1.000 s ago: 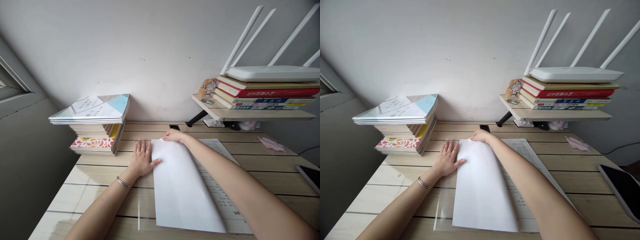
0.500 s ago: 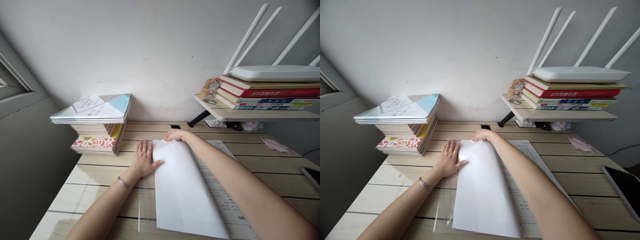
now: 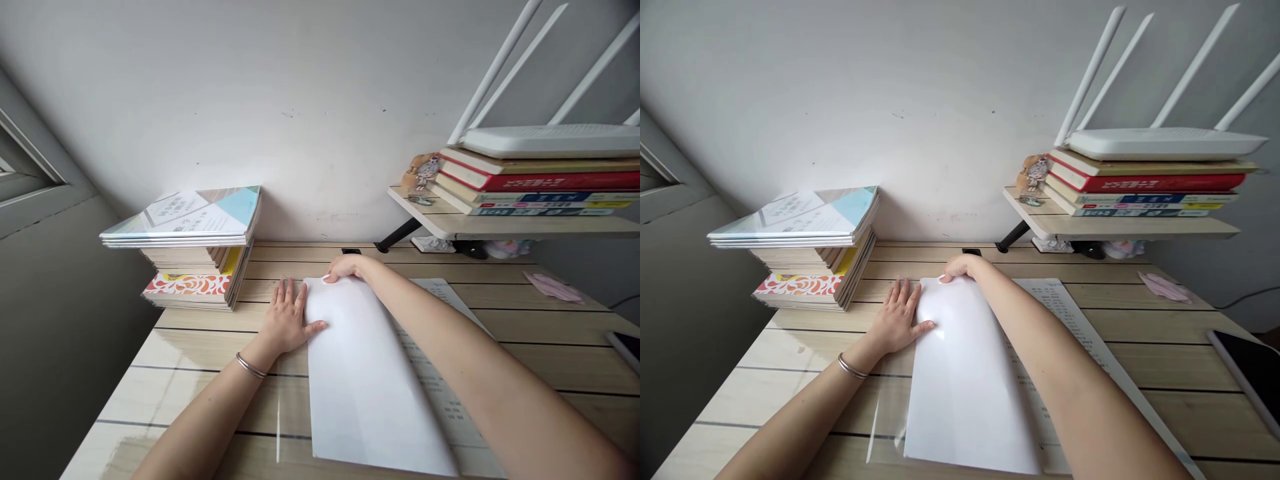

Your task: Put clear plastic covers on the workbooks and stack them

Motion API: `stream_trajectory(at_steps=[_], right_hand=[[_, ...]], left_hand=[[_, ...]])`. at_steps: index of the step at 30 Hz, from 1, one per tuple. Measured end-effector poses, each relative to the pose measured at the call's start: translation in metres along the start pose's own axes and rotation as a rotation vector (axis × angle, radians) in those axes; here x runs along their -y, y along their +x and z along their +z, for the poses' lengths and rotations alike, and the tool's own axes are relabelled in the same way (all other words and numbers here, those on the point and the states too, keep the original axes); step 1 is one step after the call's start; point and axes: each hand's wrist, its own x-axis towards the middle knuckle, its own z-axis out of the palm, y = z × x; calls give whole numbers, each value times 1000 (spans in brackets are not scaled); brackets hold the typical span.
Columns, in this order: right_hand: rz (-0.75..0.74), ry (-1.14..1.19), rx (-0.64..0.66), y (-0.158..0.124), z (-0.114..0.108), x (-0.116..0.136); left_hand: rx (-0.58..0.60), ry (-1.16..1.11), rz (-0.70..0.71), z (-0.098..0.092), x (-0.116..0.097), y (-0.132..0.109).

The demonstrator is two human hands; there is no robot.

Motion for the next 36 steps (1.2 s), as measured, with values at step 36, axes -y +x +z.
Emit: stream_trajectory(at_steps=[36], right_hand=[[2,-229,-146,-6,10,0]], left_hand=[[27,-5,-40,1,-1,3]])
